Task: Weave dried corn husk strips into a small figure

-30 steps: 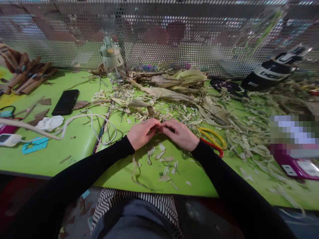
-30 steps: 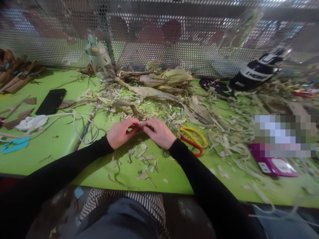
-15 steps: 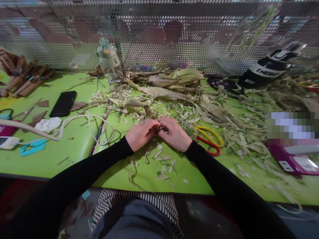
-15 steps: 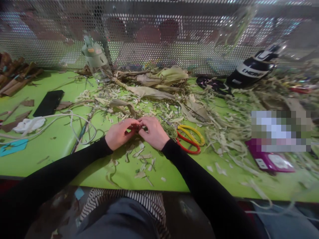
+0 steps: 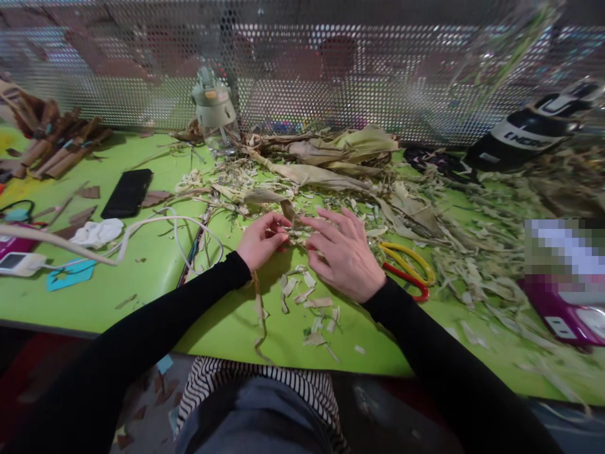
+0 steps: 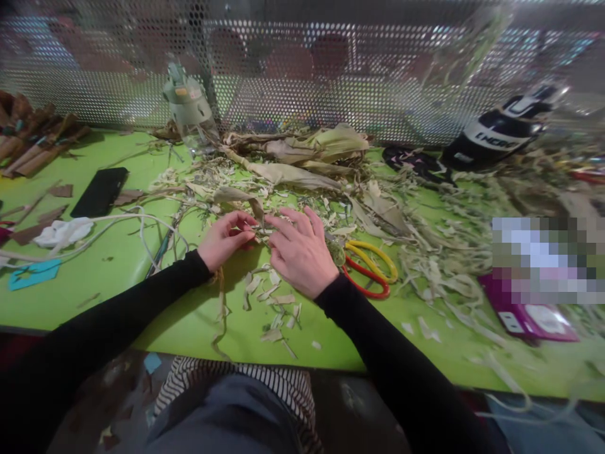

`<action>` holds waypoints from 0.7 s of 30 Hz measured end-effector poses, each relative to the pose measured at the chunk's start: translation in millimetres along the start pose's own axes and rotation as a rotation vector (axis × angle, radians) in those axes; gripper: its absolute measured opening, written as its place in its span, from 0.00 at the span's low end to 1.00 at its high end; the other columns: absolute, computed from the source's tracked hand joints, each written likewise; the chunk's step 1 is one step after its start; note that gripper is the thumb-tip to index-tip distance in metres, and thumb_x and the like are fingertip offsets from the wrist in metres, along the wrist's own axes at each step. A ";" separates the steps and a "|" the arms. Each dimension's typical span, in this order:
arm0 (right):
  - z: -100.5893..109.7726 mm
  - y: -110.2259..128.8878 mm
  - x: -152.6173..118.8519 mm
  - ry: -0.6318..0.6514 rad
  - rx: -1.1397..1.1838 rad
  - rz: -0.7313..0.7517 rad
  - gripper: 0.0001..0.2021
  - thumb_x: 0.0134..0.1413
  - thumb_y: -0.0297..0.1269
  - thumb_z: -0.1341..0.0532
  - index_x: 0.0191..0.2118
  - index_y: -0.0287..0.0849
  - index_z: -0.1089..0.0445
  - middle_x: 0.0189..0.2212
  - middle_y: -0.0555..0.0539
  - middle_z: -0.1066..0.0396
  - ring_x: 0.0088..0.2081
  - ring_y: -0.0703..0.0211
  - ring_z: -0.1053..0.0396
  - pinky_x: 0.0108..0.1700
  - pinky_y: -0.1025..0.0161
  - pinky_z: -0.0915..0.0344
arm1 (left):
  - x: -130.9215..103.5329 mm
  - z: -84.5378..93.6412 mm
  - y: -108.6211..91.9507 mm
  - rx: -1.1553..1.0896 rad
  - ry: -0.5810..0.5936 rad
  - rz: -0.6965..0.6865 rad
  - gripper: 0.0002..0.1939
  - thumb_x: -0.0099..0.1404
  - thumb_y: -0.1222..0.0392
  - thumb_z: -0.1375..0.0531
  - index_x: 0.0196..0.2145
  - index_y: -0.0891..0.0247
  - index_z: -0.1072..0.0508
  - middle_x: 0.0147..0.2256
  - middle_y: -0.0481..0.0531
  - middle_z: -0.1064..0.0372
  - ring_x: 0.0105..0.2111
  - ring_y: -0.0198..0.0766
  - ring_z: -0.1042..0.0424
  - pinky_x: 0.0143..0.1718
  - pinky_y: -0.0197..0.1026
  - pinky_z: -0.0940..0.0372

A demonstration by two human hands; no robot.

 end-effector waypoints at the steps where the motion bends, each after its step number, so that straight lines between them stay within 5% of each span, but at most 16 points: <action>1: -0.5 -2.0 0.4 0.005 0.020 -0.026 0.06 0.54 0.29 0.45 0.29 0.43 0.32 0.52 0.43 0.30 0.57 0.42 0.41 0.60 0.36 0.50 | -0.4 -0.8 1.3 0.005 0.011 0.007 0.06 0.58 0.71 0.42 0.34 0.65 0.32 0.26 0.43 0.38 0.25 0.27 0.32 0.28 0.31 0.33; 10: -11.5 -7.3 0.5 0.097 0.026 -0.024 0.08 0.53 0.41 0.39 0.30 0.43 0.31 0.53 0.40 0.31 0.58 0.39 0.42 0.60 0.34 0.52 | -6.3 -9.6 12.3 0.033 0.142 0.027 0.04 0.61 0.63 0.41 0.32 0.65 0.33 0.25 0.46 0.31 0.25 0.30 0.29 0.31 0.37 0.31; 21: 11.5 -3.7 -1.7 -0.063 -0.010 -0.003 0.06 0.57 0.32 0.41 0.38 0.45 0.27 0.48 0.44 0.28 0.50 0.43 0.38 0.53 0.40 0.45 | -7.1 -10.8 3.9 -0.193 0.115 0.132 0.04 0.63 0.63 0.41 0.33 0.67 0.34 0.26 0.47 0.30 0.25 0.28 0.29 0.29 0.33 0.32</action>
Point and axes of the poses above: each hand's wrist, its own x-axis towards the middle knuckle, its own z-axis out of the back of the hand, y = z × x, the point moved 6 cm from there along x, towards the middle knuckle
